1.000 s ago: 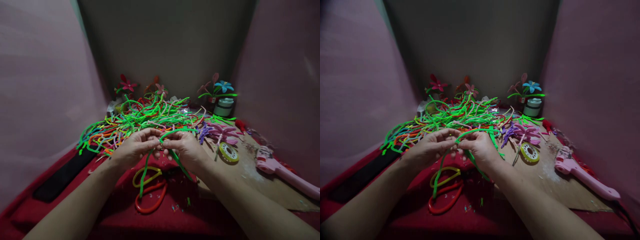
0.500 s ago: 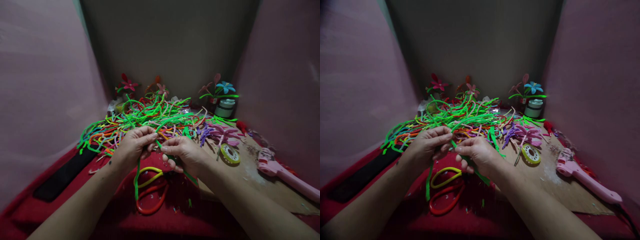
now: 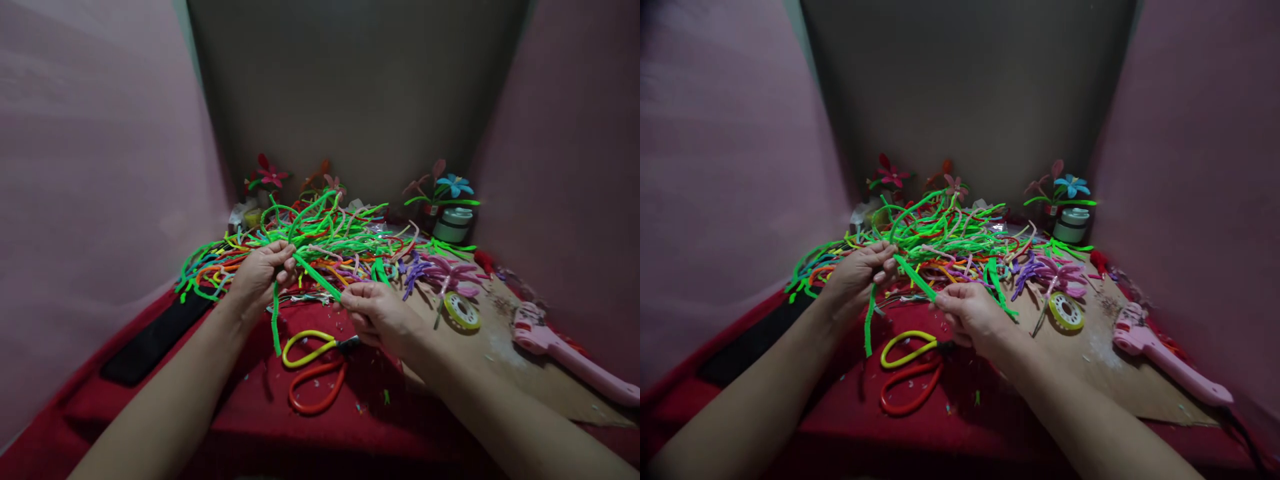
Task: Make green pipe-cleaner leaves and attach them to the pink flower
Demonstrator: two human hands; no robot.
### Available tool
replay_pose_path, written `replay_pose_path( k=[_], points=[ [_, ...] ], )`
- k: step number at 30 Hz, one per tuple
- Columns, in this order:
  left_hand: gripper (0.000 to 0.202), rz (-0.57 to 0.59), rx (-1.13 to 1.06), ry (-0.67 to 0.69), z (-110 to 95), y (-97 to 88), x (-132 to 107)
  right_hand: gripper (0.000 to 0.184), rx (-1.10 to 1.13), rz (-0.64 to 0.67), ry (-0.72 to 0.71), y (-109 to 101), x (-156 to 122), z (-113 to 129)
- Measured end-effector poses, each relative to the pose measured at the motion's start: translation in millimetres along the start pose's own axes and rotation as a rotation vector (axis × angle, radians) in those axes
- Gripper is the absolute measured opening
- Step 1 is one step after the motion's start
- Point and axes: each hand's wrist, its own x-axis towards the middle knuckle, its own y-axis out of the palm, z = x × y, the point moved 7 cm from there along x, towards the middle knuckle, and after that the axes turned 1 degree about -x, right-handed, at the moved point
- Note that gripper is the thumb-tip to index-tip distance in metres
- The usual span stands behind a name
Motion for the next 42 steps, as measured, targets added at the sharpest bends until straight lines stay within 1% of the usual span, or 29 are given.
replay_pose_path(
  k=[1, 3, 5, 6, 8, 10, 12, 14, 16, 18, 20, 23, 26, 29, 30, 33, 34, 35, 37, 39, 42],
  points=[
    [0.016, 0.002, -0.023, 0.003, 1, 0.9, 0, 0.019, -0.003, -0.023, -0.029, 1, -3, 0],
    [0.017, 0.035, -0.051, -0.006, 3, 5.7, -2, 0.021, -0.013, -0.04, -0.041, 0, -10, -2],
    [0.018, 0.087, -0.055, -0.037, 6, 13.3, -5, 0.022, -0.022, -0.018, -0.027, -4, -19, -2],
    [0.018, 0.113, -0.051, -0.054, 6, 17.8, -8, 0.024, -0.046, 0.022, -0.029, -5, -24, -1],
    [0.017, 0.163, -0.04, -0.087, 9, 28.5, -14, 0.025, -0.111, 0.187, -0.022, 0, -34, 4],
    [0.017, 0.218, -0.019, -0.114, 14, 41.8, -20, 0.029, -0.131, 0.248, -0.071, 3, -41, 15],
    [0.016, 0.264, 0.021, -0.137, 21, 55.5, -26, 0.028, -0.072, 0.266, -0.073, 9, -40, 23],
    [0.015, 0.289, 0.069, -0.148, 28, 66.3, -31, 0.027, 0.01, 0.269, -0.045, 16, -34, 25],
    [0.015, 0.3, 0.124, -0.158, 34, 72.8, -32, 0.022, 0.01, 0.176, -0.007, 17, -22, 24],
    [0.016, 0.295, 0.17, -0.173, 35, 74.4, -31, 0.015, -0.055, 0.034, -0.053, 11, -12, 26],
    [0.016, 0.282, 0.194, -0.215, 35, 72.2, -29, 0.013, -0.129, -0.062, -0.087, 6, -6, 28],
    [0.016, 0.27, 0.134, -0.304, 34, 68.1, -24, 0.014, -0.179, -0.164, -0.138, 2, -5, 32],
    [0.013, 0.301, 0.014, -0.353, 33, 68.0, -20, 0.017, -0.194, -0.225, -0.173, -1, -7, 37],
    [0.007, 0.361, -0.087, -0.402, 36, 68.2, -17, 0.02, -0.192, -0.225, -0.16, -4, -7, 40],
    [0.006, 0.354, -0.125, -0.398, 36, 66.0, -14, 0.02, -0.172, -0.219, -0.133, -5, -7, 40],
    [0.007, 0.233, -0.195, -0.307, 30, 51.7, -5, 0.014, -0.045, -0.203, -0.029, -8, -6, 41],
    [0.008, 0.206, -0.176, -0.283, 29, 48.3, -5, 0.011, 0.001, -0.206, -0.009, -8, -6, 42],
    [0.01, 0.206, -0.135, -0.275, 29, 47.5, -6, 0.009, 0.038, -0.206, 0.002, -8, -6, 44],
    [0.016, 0.298, -0.034, -0.288, 30, 54.3, -13, 0.008, 0.081, -0.202, 0.02, -5, -6, 46],
    [0.02, 0.388, 0.026, -0.259, 28, 62.3, -20, 0.007, 0.092, -0.185, 0.044, 1, -5, 44],
    [0.023, 0.456, 0.022, -0.297, 32, 65.5, -27, 0.008, 0.087, -0.137, 0.11, 11, -6, 34]
  ],
)
